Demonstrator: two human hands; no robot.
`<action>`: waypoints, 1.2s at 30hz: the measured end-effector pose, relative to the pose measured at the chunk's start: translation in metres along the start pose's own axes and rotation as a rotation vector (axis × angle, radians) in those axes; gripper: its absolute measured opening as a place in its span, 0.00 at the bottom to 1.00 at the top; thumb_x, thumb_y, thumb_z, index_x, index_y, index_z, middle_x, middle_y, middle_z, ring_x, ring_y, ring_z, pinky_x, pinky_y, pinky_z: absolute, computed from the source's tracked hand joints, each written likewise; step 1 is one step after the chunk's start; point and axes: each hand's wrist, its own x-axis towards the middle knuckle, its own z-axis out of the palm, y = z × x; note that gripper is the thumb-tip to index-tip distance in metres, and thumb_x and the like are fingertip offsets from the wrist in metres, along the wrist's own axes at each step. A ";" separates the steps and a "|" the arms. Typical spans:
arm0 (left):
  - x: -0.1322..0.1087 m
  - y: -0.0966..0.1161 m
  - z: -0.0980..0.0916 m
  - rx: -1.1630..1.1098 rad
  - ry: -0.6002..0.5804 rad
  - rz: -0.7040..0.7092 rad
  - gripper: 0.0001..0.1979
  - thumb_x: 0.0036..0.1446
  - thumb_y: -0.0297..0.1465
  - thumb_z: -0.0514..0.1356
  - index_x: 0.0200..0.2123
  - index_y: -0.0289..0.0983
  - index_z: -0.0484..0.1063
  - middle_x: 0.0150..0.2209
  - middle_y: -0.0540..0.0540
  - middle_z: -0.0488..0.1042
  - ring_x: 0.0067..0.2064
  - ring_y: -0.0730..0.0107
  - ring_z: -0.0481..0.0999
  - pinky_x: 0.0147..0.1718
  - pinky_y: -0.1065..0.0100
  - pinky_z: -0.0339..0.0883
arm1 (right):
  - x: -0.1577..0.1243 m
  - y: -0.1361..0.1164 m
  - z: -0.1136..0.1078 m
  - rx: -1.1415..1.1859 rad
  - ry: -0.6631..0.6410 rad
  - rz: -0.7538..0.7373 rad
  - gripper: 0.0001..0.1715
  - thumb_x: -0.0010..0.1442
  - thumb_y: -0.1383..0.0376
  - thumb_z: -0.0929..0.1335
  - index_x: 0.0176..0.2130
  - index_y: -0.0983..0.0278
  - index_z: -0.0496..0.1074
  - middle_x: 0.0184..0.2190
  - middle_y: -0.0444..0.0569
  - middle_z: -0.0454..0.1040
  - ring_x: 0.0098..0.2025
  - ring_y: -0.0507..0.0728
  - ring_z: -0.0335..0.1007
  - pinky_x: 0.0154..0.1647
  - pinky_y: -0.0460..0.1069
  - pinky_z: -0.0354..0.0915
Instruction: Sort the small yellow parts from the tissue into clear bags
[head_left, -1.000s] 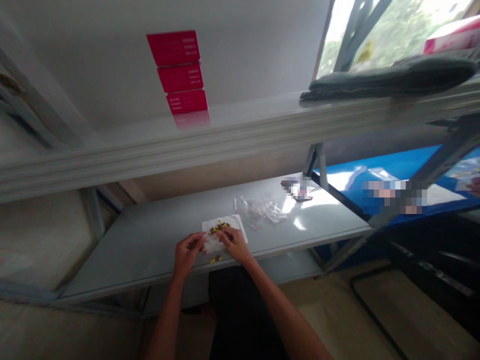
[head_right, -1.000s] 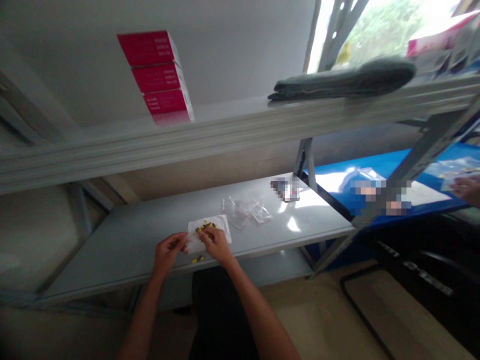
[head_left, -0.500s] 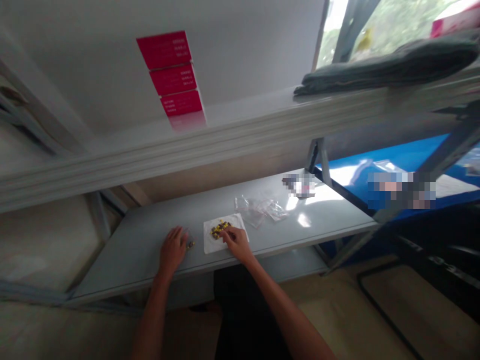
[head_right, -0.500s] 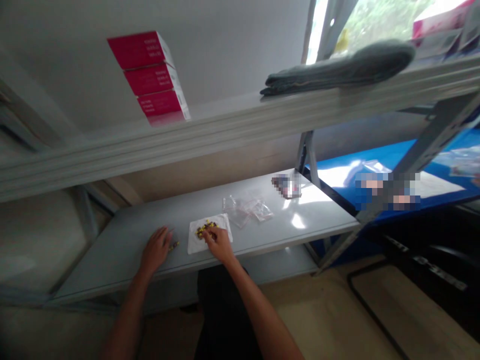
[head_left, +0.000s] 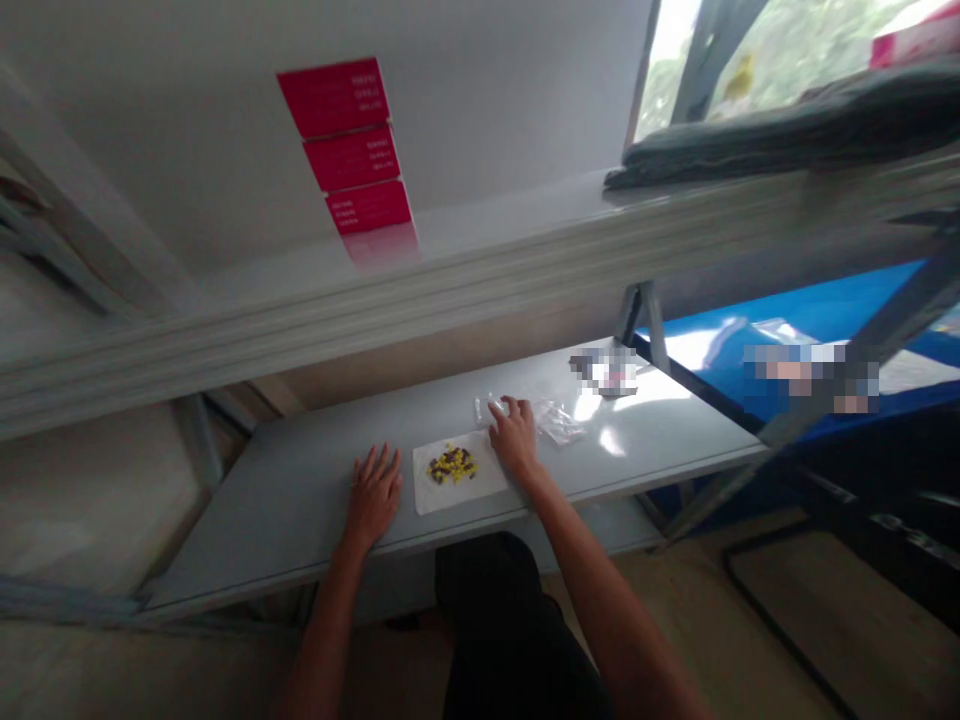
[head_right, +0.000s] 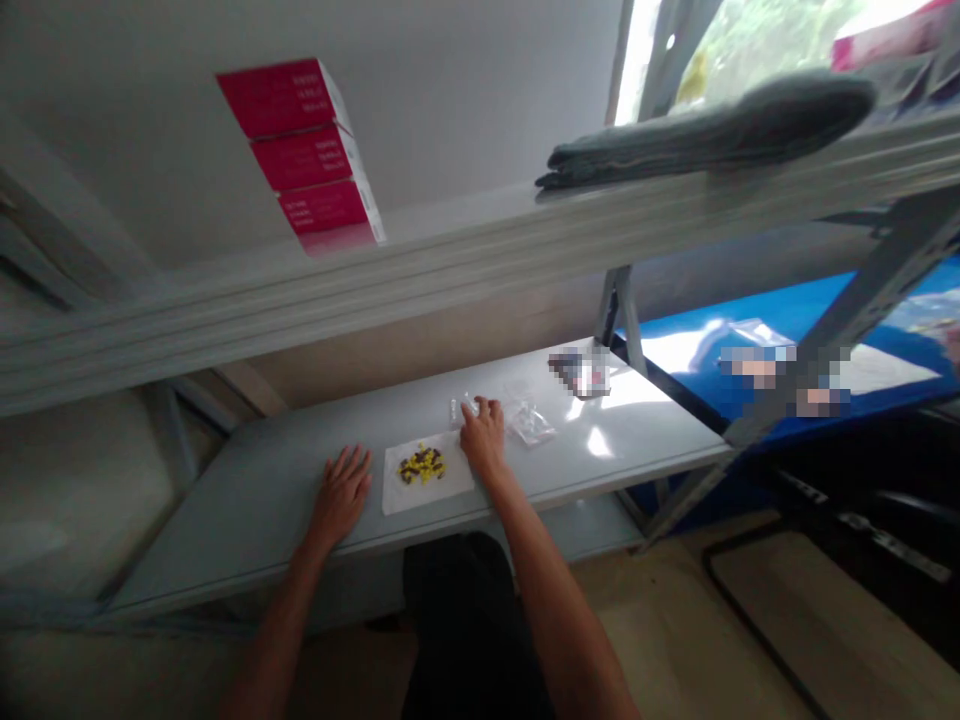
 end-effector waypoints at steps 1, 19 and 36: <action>0.000 0.004 -0.003 -0.003 0.031 0.003 0.26 0.68 0.37 0.47 0.65 0.35 0.65 0.68 0.37 0.61 0.71 0.48 0.53 0.68 0.40 0.40 | 0.001 0.005 0.004 -0.034 -0.008 0.009 0.19 0.58 0.72 0.67 0.48 0.63 0.79 0.55 0.59 0.70 0.55 0.68 0.57 0.57 0.60 0.57; -0.012 0.017 -0.020 0.025 0.266 -0.120 0.15 0.63 0.28 0.52 0.44 0.36 0.78 0.45 0.36 0.78 0.51 0.49 0.71 0.54 0.51 0.64 | 0.007 0.017 0.001 0.518 0.419 0.215 0.19 0.68 0.60 0.61 0.45 0.64 0.79 0.51 0.59 0.73 0.43 0.59 0.72 0.40 0.54 0.73; 0.019 0.104 -0.057 -0.249 0.310 0.114 0.10 0.62 0.25 0.56 0.41 0.39 0.77 0.43 0.44 0.78 0.49 0.57 0.72 0.52 0.54 0.65 | 0.067 0.058 -0.024 0.801 0.550 0.387 0.23 0.59 0.52 0.68 0.42 0.68 0.80 0.45 0.60 0.80 0.45 0.60 0.77 0.39 0.51 0.73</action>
